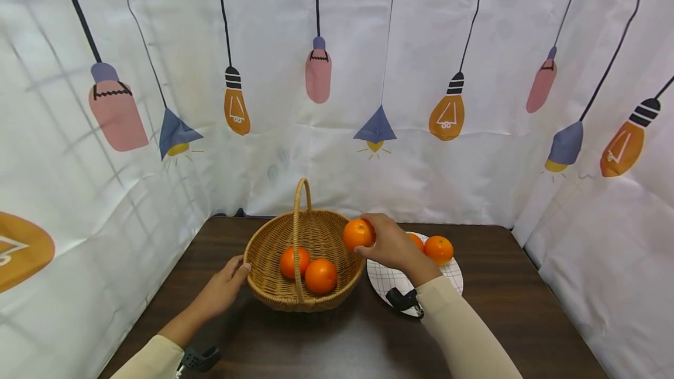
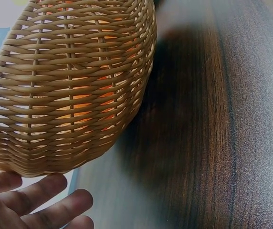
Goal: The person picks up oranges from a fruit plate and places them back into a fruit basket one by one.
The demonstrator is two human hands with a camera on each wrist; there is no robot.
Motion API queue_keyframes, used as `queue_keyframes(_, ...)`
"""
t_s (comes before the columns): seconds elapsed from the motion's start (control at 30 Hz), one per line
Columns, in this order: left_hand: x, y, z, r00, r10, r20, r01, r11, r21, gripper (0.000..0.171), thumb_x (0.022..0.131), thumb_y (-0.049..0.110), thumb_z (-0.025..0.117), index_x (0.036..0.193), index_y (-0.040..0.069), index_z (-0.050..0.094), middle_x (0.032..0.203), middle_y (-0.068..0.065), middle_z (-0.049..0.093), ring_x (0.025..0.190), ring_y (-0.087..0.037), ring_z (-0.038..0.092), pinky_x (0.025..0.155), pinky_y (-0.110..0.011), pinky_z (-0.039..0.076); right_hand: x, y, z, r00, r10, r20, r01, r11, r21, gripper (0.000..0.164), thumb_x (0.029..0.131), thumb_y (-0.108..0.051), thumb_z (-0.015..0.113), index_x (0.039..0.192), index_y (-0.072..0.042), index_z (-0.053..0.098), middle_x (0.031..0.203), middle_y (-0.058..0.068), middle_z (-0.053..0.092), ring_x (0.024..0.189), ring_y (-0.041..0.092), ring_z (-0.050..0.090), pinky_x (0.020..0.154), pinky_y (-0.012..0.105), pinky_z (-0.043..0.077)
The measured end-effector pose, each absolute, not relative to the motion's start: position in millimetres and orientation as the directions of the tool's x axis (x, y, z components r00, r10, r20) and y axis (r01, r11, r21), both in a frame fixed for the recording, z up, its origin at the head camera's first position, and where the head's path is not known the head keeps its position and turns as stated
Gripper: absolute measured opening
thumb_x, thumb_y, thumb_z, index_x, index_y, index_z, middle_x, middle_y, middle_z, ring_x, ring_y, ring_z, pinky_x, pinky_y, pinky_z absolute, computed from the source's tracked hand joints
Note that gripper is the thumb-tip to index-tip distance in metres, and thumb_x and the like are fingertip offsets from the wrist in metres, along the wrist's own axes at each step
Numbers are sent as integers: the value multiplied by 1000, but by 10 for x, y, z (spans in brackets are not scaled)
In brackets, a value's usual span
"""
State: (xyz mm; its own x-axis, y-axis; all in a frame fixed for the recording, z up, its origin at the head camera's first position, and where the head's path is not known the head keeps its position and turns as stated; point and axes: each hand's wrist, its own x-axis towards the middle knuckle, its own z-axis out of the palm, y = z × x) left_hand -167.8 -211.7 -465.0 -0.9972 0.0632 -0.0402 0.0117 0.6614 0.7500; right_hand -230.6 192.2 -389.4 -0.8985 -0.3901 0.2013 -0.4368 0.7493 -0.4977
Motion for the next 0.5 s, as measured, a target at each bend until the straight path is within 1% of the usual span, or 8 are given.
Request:
queue_keyframes(0.13, -1682, -2122, -4661, -997, 68, -33, 20, 659, 752, 67, 111, 46, 39, 157, -2, 29, 146, -30, 50, 132, -45, 51, 103, -64, 42, -2320, 1867, -3915, -902, -390, 185, -426, 739, -521, 80, 83, -35, 86, 148, -7, 50, 143, 11, 54, 115, 25, 58, 95, 46, 51)
queue_keyframes(0.27, -1682, -2125, -4667, -997, 68, -23, 28, 658, 753, 66, 111, 46, 38, 157, -2, 29, 145, -29, 51, 131, -44, 53, 103, -64, 42, -2329, 1811, -3933, -895, -403, 190, -438, 717, -542, 77, 83, -33, 87, 146, -7, 52, 143, 10, 54, 114, 25, 59, 95, 45, 51)
queue_keyframes(0.5, -1672, -2121, -4664, -998, 64, -25, 23, 660, 751, 68, 111, 48, 38, 156, -2, 29, 145, -30, 51, 131, -45, 52, 102, -64, 42, -2347, 1728, -3971, -877, -431, 213, -473, 696, -540, 71, 81, -30, 88, 142, -10, 57, 137, 7, 57, 106, 20, 60, 90, 40, 52)
